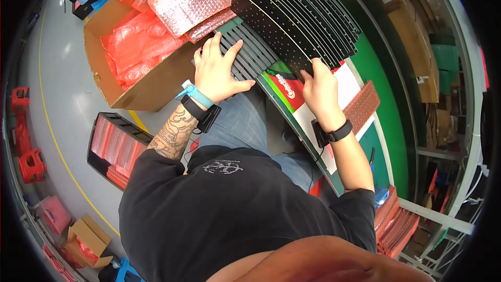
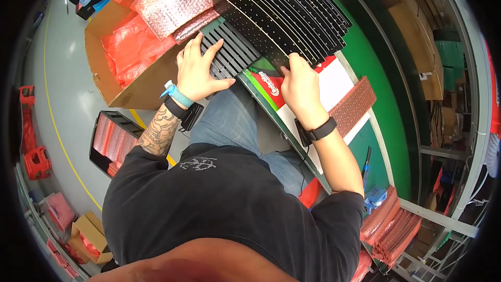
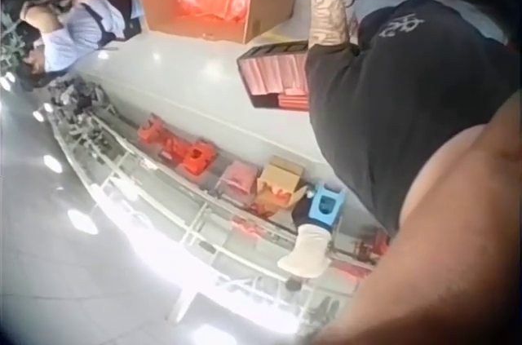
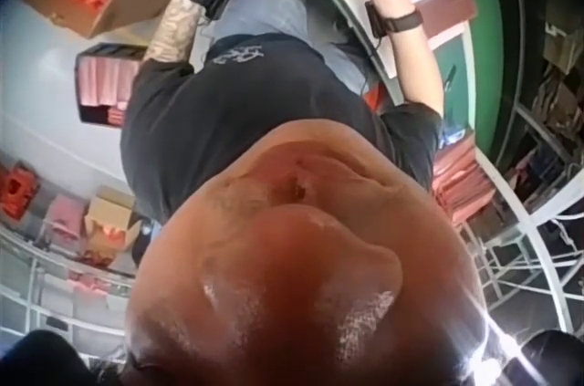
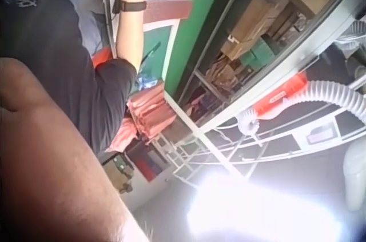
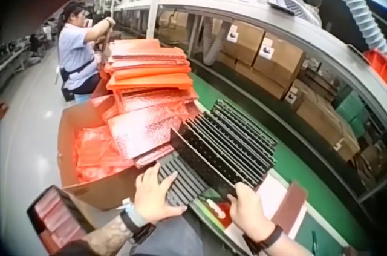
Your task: The person wraps circuit boards in bubble wrap by hand, placing each board onto a sheet, folding the wrap over, and securing it with tape. They then stack the wrapped boards into a cardboard box and repeat the process.
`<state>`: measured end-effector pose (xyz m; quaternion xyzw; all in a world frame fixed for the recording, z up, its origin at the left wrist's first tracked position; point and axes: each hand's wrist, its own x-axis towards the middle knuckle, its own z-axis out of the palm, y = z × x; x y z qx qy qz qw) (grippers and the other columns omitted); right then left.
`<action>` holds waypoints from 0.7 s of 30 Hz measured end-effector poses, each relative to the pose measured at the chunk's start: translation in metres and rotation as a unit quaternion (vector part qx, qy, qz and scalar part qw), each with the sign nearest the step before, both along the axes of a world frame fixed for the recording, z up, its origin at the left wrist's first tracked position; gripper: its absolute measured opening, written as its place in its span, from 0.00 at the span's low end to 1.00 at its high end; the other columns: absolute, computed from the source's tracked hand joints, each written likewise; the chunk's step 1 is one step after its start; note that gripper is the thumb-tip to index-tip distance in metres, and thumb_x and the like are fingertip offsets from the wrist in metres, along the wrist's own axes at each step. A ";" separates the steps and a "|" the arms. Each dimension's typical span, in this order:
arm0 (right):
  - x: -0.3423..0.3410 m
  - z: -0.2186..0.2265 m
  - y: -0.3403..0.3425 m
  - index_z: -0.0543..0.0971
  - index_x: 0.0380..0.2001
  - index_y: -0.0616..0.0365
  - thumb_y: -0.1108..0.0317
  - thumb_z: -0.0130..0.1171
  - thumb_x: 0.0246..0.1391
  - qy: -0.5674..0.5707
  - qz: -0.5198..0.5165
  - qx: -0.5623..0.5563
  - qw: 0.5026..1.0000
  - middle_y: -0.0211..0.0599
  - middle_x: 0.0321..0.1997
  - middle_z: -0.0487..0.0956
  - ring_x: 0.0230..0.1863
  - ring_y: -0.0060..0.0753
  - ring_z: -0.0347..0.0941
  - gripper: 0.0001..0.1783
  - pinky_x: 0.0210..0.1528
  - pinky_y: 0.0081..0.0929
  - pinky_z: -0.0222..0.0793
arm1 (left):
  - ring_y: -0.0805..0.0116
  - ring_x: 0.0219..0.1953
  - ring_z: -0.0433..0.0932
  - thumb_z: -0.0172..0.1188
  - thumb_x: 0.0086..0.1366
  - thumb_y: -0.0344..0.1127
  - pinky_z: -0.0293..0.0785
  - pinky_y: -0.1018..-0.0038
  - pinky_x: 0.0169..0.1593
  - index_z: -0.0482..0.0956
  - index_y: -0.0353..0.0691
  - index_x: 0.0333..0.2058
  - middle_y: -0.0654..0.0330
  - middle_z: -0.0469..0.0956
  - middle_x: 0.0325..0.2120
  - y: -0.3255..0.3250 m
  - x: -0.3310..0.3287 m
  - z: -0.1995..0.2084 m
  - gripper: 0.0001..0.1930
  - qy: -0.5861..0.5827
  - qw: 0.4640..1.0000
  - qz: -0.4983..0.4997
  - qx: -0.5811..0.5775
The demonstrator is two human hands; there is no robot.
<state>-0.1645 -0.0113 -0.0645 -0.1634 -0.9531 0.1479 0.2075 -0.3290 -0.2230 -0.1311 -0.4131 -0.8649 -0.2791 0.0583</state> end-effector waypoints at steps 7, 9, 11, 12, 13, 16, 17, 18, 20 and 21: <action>-0.005 0.001 -0.009 0.70 0.38 0.63 0.76 0.63 0.54 -0.031 -0.015 -0.002 0.999 0.57 0.34 0.77 0.39 0.64 0.76 0.12 0.38 0.47 0.73 | 0.38 0.68 0.55 0.74 0.40 0.62 0.51 0.37 0.66 0.71 0.51 0.64 0.35 0.55 0.67 -0.008 0.003 0.003 0.50 0.007 1.000 0.001 -0.007; 0.001 -0.002 -0.007 0.71 0.40 0.64 0.75 0.63 0.54 -0.029 -0.016 0.003 0.999 0.57 0.33 0.77 0.39 0.64 0.76 0.14 0.39 0.49 0.73 | 0.37 0.68 0.56 0.74 0.41 0.64 0.52 0.36 0.66 0.71 0.51 0.64 0.34 0.56 0.67 -0.006 0.003 0.003 0.50 0.016 1.000 -0.004 0.002; 0.003 -0.003 -0.004 0.71 0.40 0.64 0.74 0.64 0.53 -0.022 -0.040 -0.006 0.999 0.57 0.32 0.77 0.39 0.64 0.76 0.14 0.39 0.50 0.73 | 0.37 0.68 0.57 0.73 0.41 0.65 0.53 0.37 0.66 0.71 0.51 0.64 0.34 0.57 0.66 -0.005 0.002 0.003 0.50 0.032 0.999 -0.016 -0.002; -0.003 0.000 -0.003 0.71 0.42 0.64 0.73 0.64 0.54 -0.048 -0.019 -0.010 0.999 0.57 0.32 0.77 0.39 0.63 0.76 0.15 0.40 0.50 0.73 | 0.36 0.67 0.58 0.73 0.42 0.67 0.55 0.38 0.65 0.71 0.50 0.64 0.34 0.59 0.65 -0.006 0.000 0.002 0.50 0.041 0.999 -0.019 0.000; -0.002 0.004 -0.003 0.71 0.43 0.64 0.72 0.64 0.54 -0.080 -0.008 -0.013 0.997 0.57 0.33 0.77 0.38 0.62 0.77 0.17 0.40 0.50 0.74 | 0.36 0.66 0.60 0.73 0.43 0.68 0.56 0.39 0.65 0.71 0.49 0.64 0.33 0.60 0.65 -0.001 0.001 -0.001 0.51 0.044 0.999 -0.032 0.007; 0.019 0.019 -0.014 0.71 0.46 0.65 0.70 0.66 0.53 -0.016 0.000 0.059 0.998 0.55 0.36 0.79 0.37 0.57 0.78 0.20 0.40 0.46 0.76 | 0.36 0.64 0.64 0.74 0.50 0.62 0.61 0.45 0.64 0.72 0.43 0.63 0.33 0.65 0.62 -0.015 0.000 0.009 0.46 0.104 0.992 -0.066 0.016; 0.041 0.029 -0.014 0.73 0.46 0.65 0.69 0.67 0.54 0.019 -0.007 0.094 0.995 0.54 0.37 0.79 0.36 0.54 0.79 0.20 0.39 0.42 0.76 | 0.37 0.64 0.65 0.74 0.53 0.58 0.63 0.48 0.64 0.73 0.40 0.62 0.33 0.66 0.62 -0.015 0.004 0.011 0.43 0.135 0.987 -0.079 0.032; 0.071 0.041 -0.016 0.73 0.46 0.65 0.69 0.67 0.54 0.004 -0.048 0.081 0.996 0.54 0.37 0.79 0.36 0.54 0.79 0.20 0.39 0.42 0.76 | 0.39 0.61 0.68 0.73 0.56 0.51 0.66 0.51 0.63 0.75 0.37 0.59 0.35 0.69 0.60 -0.023 0.013 0.023 0.36 0.104 0.987 -0.088 0.082; 0.135 0.054 -0.010 0.76 0.45 0.65 0.69 0.66 0.56 0.104 -0.086 -0.014 0.991 0.45 0.37 0.80 0.35 0.40 0.79 0.16 0.37 0.33 0.76 | 0.45 0.55 0.75 0.69 0.62 0.38 0.70 0.59 0.59 0.79 0.33 0.54 0.39 0.76 0.54 -0.035 0.033 0.041 0.24 0.012 0.979 -0.117 0.165; 0.173 0.056 -0.004 0.78 0.44 0.65 0.69 0.66 0.58 0.151 -0.123 -0.064 0.979 0.40 0.37 0.80 0.34 0.33 0.79 0.14 0.36 0.28 0.75 | 0.48 0.50 0.78 0.66 0.64 0.32 0.73 0.63 0.56 0.81 0.31 0.51 0.42 0.80 0.50 -0.040 0.041 0.048 0.18 -0.047 0.970 -0.137 0.195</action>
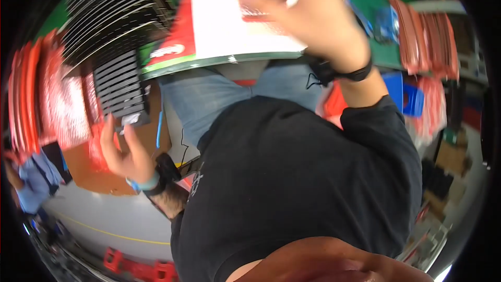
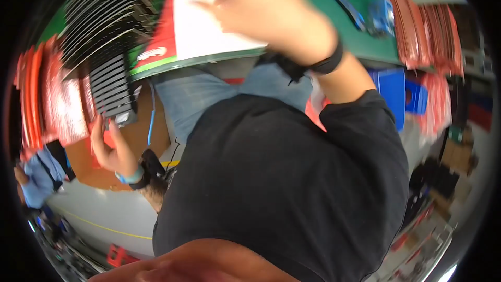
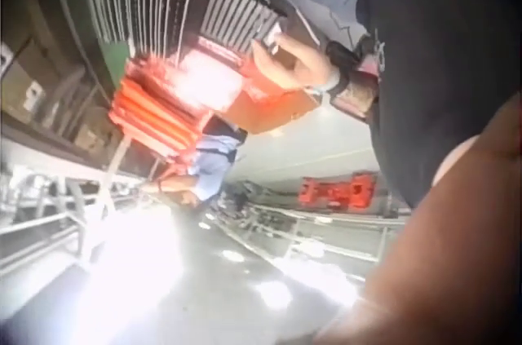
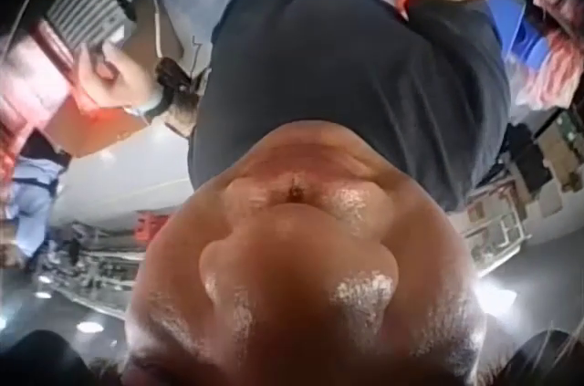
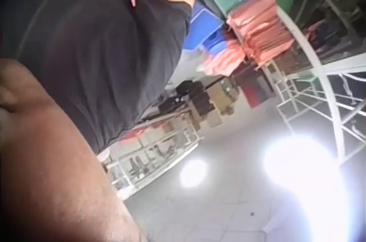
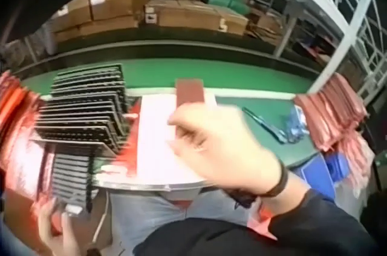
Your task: The person wraps circuit boards in bubble wrap by hand, placing each board onto a sheet, folding the wrap over, and securing it with tape. They then stack the wrapped boards into a cardboard box and repeat the process.
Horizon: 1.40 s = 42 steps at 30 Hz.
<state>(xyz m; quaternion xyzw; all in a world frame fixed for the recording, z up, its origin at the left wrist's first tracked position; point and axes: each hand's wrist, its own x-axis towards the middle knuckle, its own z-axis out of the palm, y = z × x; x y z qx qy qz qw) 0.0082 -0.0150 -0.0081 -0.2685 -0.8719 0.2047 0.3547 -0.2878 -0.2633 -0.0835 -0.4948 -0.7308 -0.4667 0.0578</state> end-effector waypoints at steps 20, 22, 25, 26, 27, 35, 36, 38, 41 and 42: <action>0.306 -0.108 -0.011 0.82 0.41 0.64 0.69 0.63 0.60 0.085 -0.326 -0.118 0.934 0.37 0.33 0.82 0.34 0.32 0.78 0.10 0.41 0.28 0.76 | 0.49 0.42 0.80 0.66 0.59 0.25 0.75 0.63 0.48 0.82 0.32 0.41 0.50 0.81 0.37 0.156 0.225 -0.003 0.11 0.186 0.862 -0.450 -0.140; 0.288 -0.119 0.029 0.83 0.41 0.63 0.68 0.66 0.57 -0.050 -0.390 0.159 0.906 0.38 0.37 0.83 0.38 0.34 0.78 0.12 0.45 0.29 0.75 | 0.49 0.42 0.79 0.66 0.58 0.25 0.75 0.62 0.48 0.82 0.32 0.41 0.50 0.81 0.37 0.163 0.245 0.002 0.11 0.168 0.846 -0.488 -0.137; 0.260 -0.119 0.041 0.83 0.41 0.63 0.68 0.68 0.56 -0.017 -0.377 0.191 0.906 0.37 0.34 0.82 0.33 0.31 0.78 0.12 0.40 0.27 0.75 | 0.49 0.42 0.79 0.66 0.57 0.25 0.75 0.61 0.48 0.81 0.32 0.41 0.50 0.81 0.37 0.162 0.271 0.036 0.12 0.112 0.829 -0.528 -0.144; 0.264 -0.114 0.036 0.83 0.41 0.63 0.68 0.68 0.56 -0.020 -0.376 0.196 0.905 0.37 0.34 0.82 0.33 0.31 0.78 0.12 0.40 0.27 0.75 | 0.49 0.42 0.79 0.66 0.57 0.25 0.75 0.61 0.48 0.81 0.32 0.41 0.50 0.81 0.37 0.166 0.278 0.046 0.12 0.110 0.830 -0.529 -0.139; 0.274 -0.107 0.026 0.83 0.41 0.62 0.67 0.68 0.56 0.047 -0.410 0.115 0.904 0.36 0.31 0.82 0.30 0.29 0.77 0.12 0.37 0.26 0.74 | 0.49 0.42 0.79 0.66 0.57 0.26 0.75 0.60 0.47 0.81 0.32 0.41 0.51 0.81 0.37 0.171 0.286 0.055 0.12 0.120 0.822 -0.541 -0.132; 0.422 -0.054 0.033 0.81 0.40 0.65 0.60 0.66 0.60 0.247 -0.481 -0.322 0.777 0.27 0.18 0.77 0.15 0.16 0.65 0.17 0.16 0.16 0.57 | 0.49 0.56 0.72 0.73 0.52 0.35 0.72 0.56 0.53 0.73 0.38 0.57 0.48 0.74 0.53 0.243 0.387 0.084 0.32 0.266 0.770 -0.575 -0.069; 0.426 -0.049 0.037 0.81 0.39 0.65 0.60 0.65 0.61 0.203 -0.480 -0.386 0.761 0.27 0.18 0.76 0.13 0.16 0.63 0.16 0.15 0.16 0.55 | 0.48 0.60 0.69 0.74 0.50 0.37 0.71 0.53 0.55 0.70 0.40 0.61 0.47 0.72 0.56 0.254 0.405 0.081 0.38 0.291 0.776 -0.558 -0.047; 0.425 -0.039 0.048 0.81 0.37 0.65 0.60 0.65 0.61 0.149 -0.476 -0.443 0.745 0.27 0.18 0.76 0.12 0.16 0.61 0.16 0.14 0.16 0.53 | 0.45 0.65 0.65 0.77 0.48 0.44 0.67 0.52 0.62 0.61 0.48 0.68 0.45 0.66 0.63 0.289 0.437 0.075 0.50 0.295 0.776 -0.555 -0.049; 0.416 -0.032 0.064 0.80 0.33 0.62 0.62 0.64 0.62 0.114 -0.460 -0.529 0.704 0.26 0.17 0.74 0.11 0.15 0.60 0.13 0.12 0.16 0.50 | 0.45 0.68 0.62 0.80 0.44 0.49 0.63 0.49 0.66 0.59 0.50 0.70 0.46 0.63 0.66 0.336 0.488 0.047 0.55 0.283 0.783 -0.552 -0.057; 0.416 -0.036 0.064 0.80 0.33 0.62 0.62 0.64 0.62 0.106 -0.466 -0.526 0.703 0.26 0.17 0.74 0.11 0.15 0.60 0.13 0.12 0.16 0.50 | 0.46 0.69 0.61 0.80 0.43 0.50 0.62 0.48 0.67 0.58 0.49 0.70 0.47 0.62 0.67 0.347 0.503 0.035 0.57 0.285 0.778 -0.556 -0.060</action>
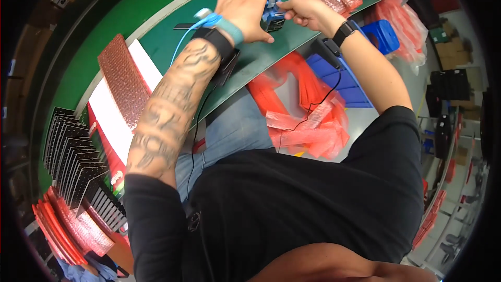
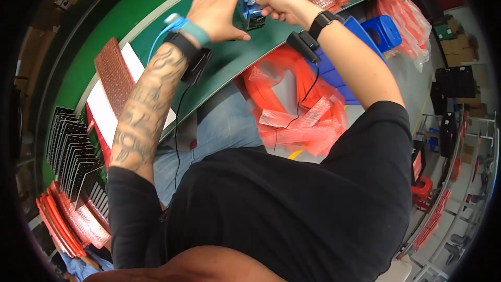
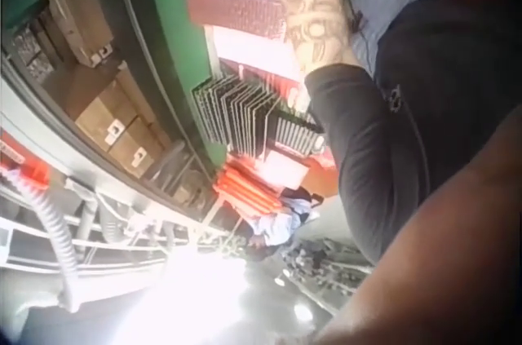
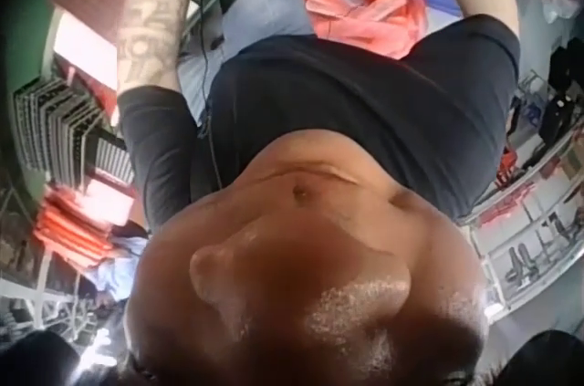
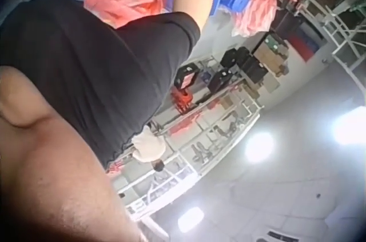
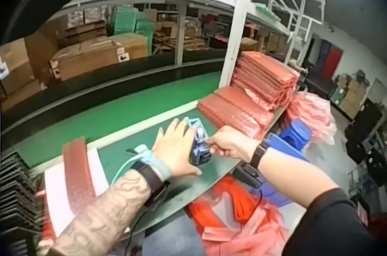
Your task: The person wraps circuit boards in bubble wrap by hand, placing each board onto a sheet, folding the wrap over, and securing it with tape. They then stack the wrapped boards into a cardboard box and repeat the process.
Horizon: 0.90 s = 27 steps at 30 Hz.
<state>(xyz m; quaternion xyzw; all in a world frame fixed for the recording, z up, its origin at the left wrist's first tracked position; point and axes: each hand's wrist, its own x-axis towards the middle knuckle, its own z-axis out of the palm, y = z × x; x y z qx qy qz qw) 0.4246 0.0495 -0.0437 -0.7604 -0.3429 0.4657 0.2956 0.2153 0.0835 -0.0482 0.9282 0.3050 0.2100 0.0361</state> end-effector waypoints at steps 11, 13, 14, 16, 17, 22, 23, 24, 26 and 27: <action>-0.006 -0.010 0.001 0.80 0.29 0.62 0.71 0.66 0.56 0.100 -0.090 0.037 0.990 0.22 0.16 0.69 0.12 0.14 0.56 0.06 0.13 0.16 0.46 | 0.52 0.71 0.60 0.78 0.44 0.49 0.61 0.51 0.68 0.62 0.43 0.67 0.52 0.63 0.67 0.048 0.044 -0.065 0.52 -0.114 0.985 -0.107 -0.076; -0.006 -0.011 0.002 0.80 0.30 0.62 0.71 0.66 0.57 0.089 -0.098 0.040 0.990 0.22 0.16 0.68 0.12 0.14 0.56 0.06 0.13 0.17 0.46 | 0.54 0.71 0.59 0.76 0.44 0.49 0.62 0.51 0.68 0.63 0.44 0.67 0.53 0.63 0.68 0.046 0.047 -0.070 0.51 -0.137 0.983 -0.096 -0.076; -0.006 -0.010 0.004 0.80 0.31 0.62 0.71 0.66 0.57 0.078 -0.105 0.045 0.990 0.22 0.16 0.68 0.12 0.14 0.56 0.06 0.13 0.17 0.46 | 0.54 0.71 0.59 0.76 0.44 0.49 0.62 0.51 0.68 0.63 0.44 0.67 0.53 0.63 0.68 0.045 0.049 -0.071 0.51 -0.140 0.982 -0.097 -0.080; -0.004 -0.009 0.003 0.80 0.31 0.63 0.71 0.66 0.57 0.063 -0.113 0.046 0.990 0.21 0.16 0.67 0.12 0.14 0.56 0.06 0.13 0.17 0.46 | 0.53 0.70 0.61 0.77 0.45 0.48 0.64 0.51 0.66 0.64 0.45 0.67 0.53 0.63 0.67 0.042 0.054 -0.075 0.50 -0.155 0.982 -0.083 -0.068; -0.004 -0.007 0.000 0.80 0.32 0.63 0.71 0.65 0.58 0.086 -0.112 0.052 0.989 0.21 0.16 0.67 0.12 0.14 0.56 0.07 0.14 0.17 0.46 | 0.52 0.70 0.61 0.77 0.45 0.47 0.65 0.52 0.65 0.64 0.46 0.67 0.53 0.64 0.67 0.041 0.055 -0.076 0.49 -0.161 0.982 -0.074 -0.060; 0.010 0.009 -0.013 0.79 0.32 0.64 0.71 0.64 0.59 0.193 -0.109 0.068 0.973 0.22 0.16 0.67 0.15 0.16 0.59 0.07 0.17 0.17 0.49 | 0.55 0.69 0.62 0.76 0.44 0.48 0.65 0.51 0.64 0.64 0.48 0.66 0.53 0.64 0.67 0.040 0.053 -0.078 0.49 -0.171 0.981 -0.075 -0.054; 0.011 0.011 -0.015 0.79 0.32 0.64 0.72 0.64 0.59 0.224 -0.109 0.074 0.966 0.23 0.16 0.67 0.15 0.17 0.60 0.06 0.18 0.18 0.50 | 0.54 0.69 0.61 0.76 0.44 0.48 0.65 0.51 0.64 0.65 0.50 0.66 0.53 0.63 0.67 0.040 0.053 -0.078 0.48 -0.175 0.980 -0.075 -0.057; 0.010 0.008 -0.017 0.79 0.32 0.64 0.72 0.64 0.59 0.223 -0.111 0.073 0.966 0.23 0.16 0.67 0.15 0.17 0.60 0.06 0.18 0.18 0.50 | 0.54 0.69 0.61 0.76 0.44 0.48 0.65 0.50 0.64 0.66 0.52 0.66 0.53 0.63 0.67 0.040 0.053 -0.079 0.48 -0.179 0.979 -0.075 -0.060; 0.007 -0.004 -0.024 0.78 0.32 0.62 0.68 0.63 0.61 0.225 -0.105 0.069 0.966 0.22 0.17 0.67 0.17 0.16 0.60 0.08 0.18 0.16 0.52 | 0.53 0.69 0.61 0.76 0.45 0.48 0.65 0.50 0.64 0.67 0.54 0.66 0.53 0.63 0.67 0.038 0.052 -0.079 0.47 -0.183 0.978 -0.076 -0.063; 0.005 -0.009 -0.027 0.77 0.31 0.61 0.66 0.62 0.62 0.226 -0.101 0.067 0.967 0.22 0.18 0.67 0.17 0.16 0.60 0.10 0.19 0.15 0.53 | 0.51 0.68 0.63 0.75 0.46 0.46 0.66 0.49 0.63 0.68 0.51 0.64 0.51 0.65 0.65 0.035 0.049 -0.079 0.45 -0.225 0.970 -0.087 -0.022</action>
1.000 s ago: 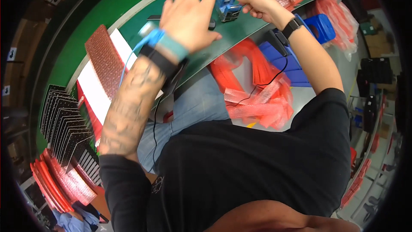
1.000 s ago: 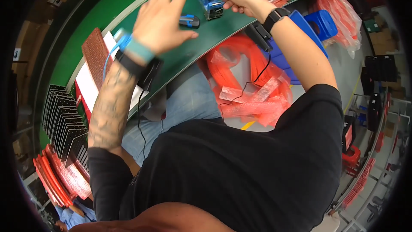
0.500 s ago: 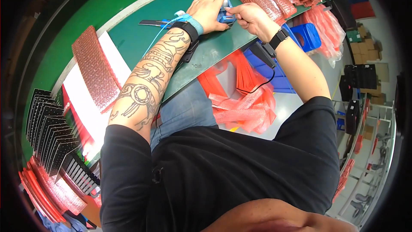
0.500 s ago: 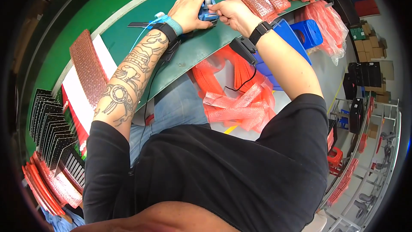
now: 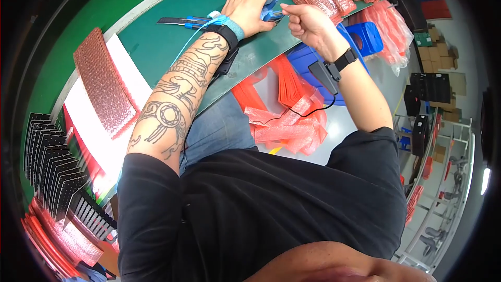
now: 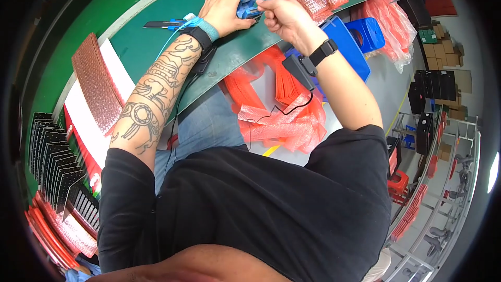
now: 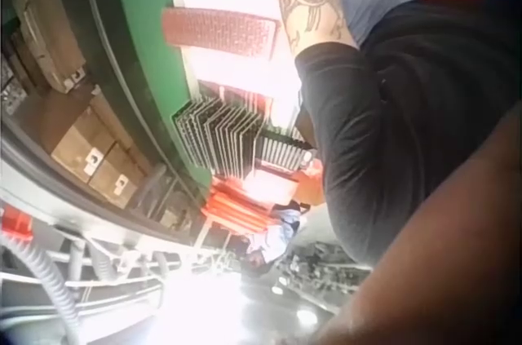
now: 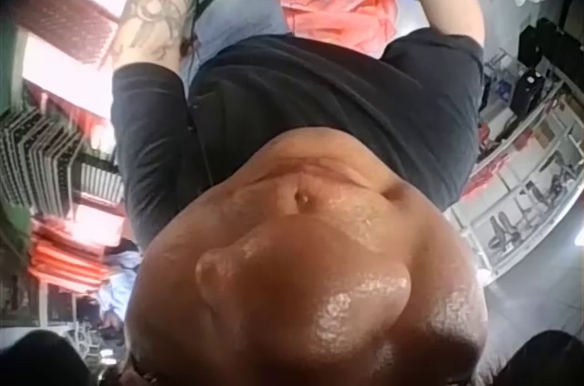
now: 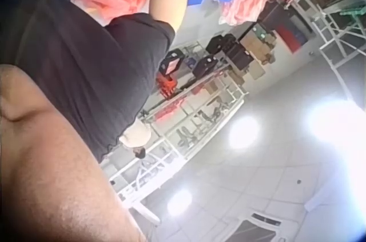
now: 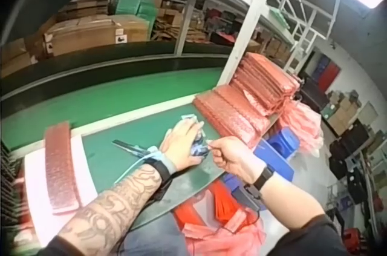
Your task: The person wraps circuit boards in bubble wrap by hand, placing each board onto a sheet, folding the wrap over, and securing it with tape. They then stack the wrapped boards into a cardboard box and repeat the process.
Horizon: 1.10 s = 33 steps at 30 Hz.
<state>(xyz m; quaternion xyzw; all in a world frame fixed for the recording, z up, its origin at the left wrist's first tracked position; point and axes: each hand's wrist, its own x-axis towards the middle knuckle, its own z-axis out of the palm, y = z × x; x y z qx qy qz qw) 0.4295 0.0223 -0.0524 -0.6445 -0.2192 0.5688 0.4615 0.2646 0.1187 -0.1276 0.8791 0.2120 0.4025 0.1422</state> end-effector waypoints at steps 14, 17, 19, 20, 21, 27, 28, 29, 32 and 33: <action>-0.023 -0.031 -0.020 0.74 0.24 0.56 0.57 0.69 0.58 -0.038 -0.115 0.019 0.992 0.24 0.15 0.65 0.14 0.21 0.58 0.19 0.17 0.21 0.53 | 0.46 0.70 0.57 0.74 0.47 0.45 0.62 0.40 0.65 0.65 0.51 0.65 0.50 0.61 0.68 -0.014 -0.005 0.037 0.45 0.119 0.987 -0.017 -0.111; -0.031 -0.040 -0.015 0.72 0.22 0.56 0.56 0.69 0.58 -0.049 -0.127 0.021 0.990 0.25 0.14 0.64 0.12 0.22 0.57 0.21 0.15 0.22 0.51 | 0.48 0.70 0.59 0.75 0.45 0.46 0.64 0.46 0.64 0.68 0.56 0.64 0.50 0.61 0.68 -0.001 0.006 0.006 0.45 0.074 0.996 0.014 -0.041; -0.038 -0.042 -0.019 0.71 0.20 0.56 0.56 0.67 0.59 -0.056 -0.142 0.057 0.987 0.26 0.14 0.64 0.11 0.23 0.57 0.21 0.14 0.23 0.51 | 0.49 0.70 0.60 0.76 0.44 0.47 0.64 0.49 0.64 0.69 0.58 0.64 0.51 0.62 0.68 0.004 0.012 -0.005 0.45 0.038 0.999 0.019 0.006; -0.038 -0.040 -0.017 0.70 0.20 0.55 0.56 0.66 0.59 -0.064 -0.148 0.083 0.983 0.26 0.13 0.64 0.11 0.23 0.57 0.22 0.14 0.23 0.50 | 0.46 0.70 0.59 0.75 0.44 0.48 0.64 0.48 0.64 0.70 0.61 0.64 0.49 0.61 0.68 0.005 0.009 -0.004 0.44 0.049 0.999 0.015 -0.009; -0.043 -0.041 -0.013 0.70 0.19 0.56 0.56 0.65 0.60 -0.080 -0.147 0.087 0.982 0.27 0.13 0.64 0.10 0.23 0.57 0.22 0.13 0.24 0.50 | 0.43 0.70 0.59 0.75 0.45 0.49 0.64 0.47 0.64 0.71 0.63 0.64 0.47 0.60 0.69 0.007 0.004 -0.001 0.43 0.058 0.998 0.014 -0.022; -0.042 -0.047 -0.017 0.70 0.20 0.56 0.53 0.64 0.61 -0.100 -0.144 0.082 0.981 0.28 0.12 0.64 0.10 0.25 0.59 0.23 0.14 0.25 0.51 | 0.44 0.70 0.59 0.76 0.43 0.48 0.64 0.48 0.64 0.70 0.62 0.65 0.48 0.59 0.69 -0.001 0.001 0.016 0.45 0.084 0.996 0.016 -0.031; -0.043 -0.049 -0.019 0.71 0.21 0.56 0.52 0.64 0.62 -0.083 -0.133 0.093 0.983 0.27 0.12 0.65 0.11 0.24 0.59 0.23 0.14 0.24 0.51 | 0.45 0.70 0.59 0.76 0.43 0.48 0.64 0.48 0.64 0.70 0.62 0.65 0.49 0.59 0.69 -0.002 -0.001 0.018 0.46 0.095 0.994 0.018 -0.042; -0.043 -0.052 -0.024 0.71 0.22 0.56 0.51 0.63 0.63 -0.065 -0.123 0.101 0.985 0.27 0.13 0.65 0.11 0.23 0.60 0.23 0.15 0.23 0.52 | 0.45 0.70 0.59 0.76 0.43 0.48 0.64 0.49 0.64 0.70 0.61 0.65 0.50 0.59 0.70 -0.003 0.000 0.019 0.46 0.108 0.992 0.020 -0.055; -0.031 -0.064 -0.024 0.73 0.24 0.56 0.50 0.62 0.64 -0.035 -0.108 0.139 0.984 0.26 0.14 0.66 0.13 0.22 0.61 0.22 0.16 0.22 0.52 | 0.48 0.71 0.57 0.77 0.42 0.48 0.64 0.49 0.63 0.70 0.61 0.65 0.51 0.57 0.70 -0.005 0.002 0.022 0.46 0.109 0.992 0.018 -0.055; -0.027 -0.069 -0.024 0.73 0.25 0.56 0.50 0.61 0.65 -0.023 -0.098 0.163 0.981 0.25 0.14 0.67 0.13 0.21 0.62 0.22 0.16 0.22 0.52 | 0.50 0.71 0.57 0.77 0.42 0.48 0.64 0.50 0.63 0.70 0.61 0.65 0.52 0.57 0.71 -0.006 0.003 0.022 0.47 0.111 0.992 0.019 -0.061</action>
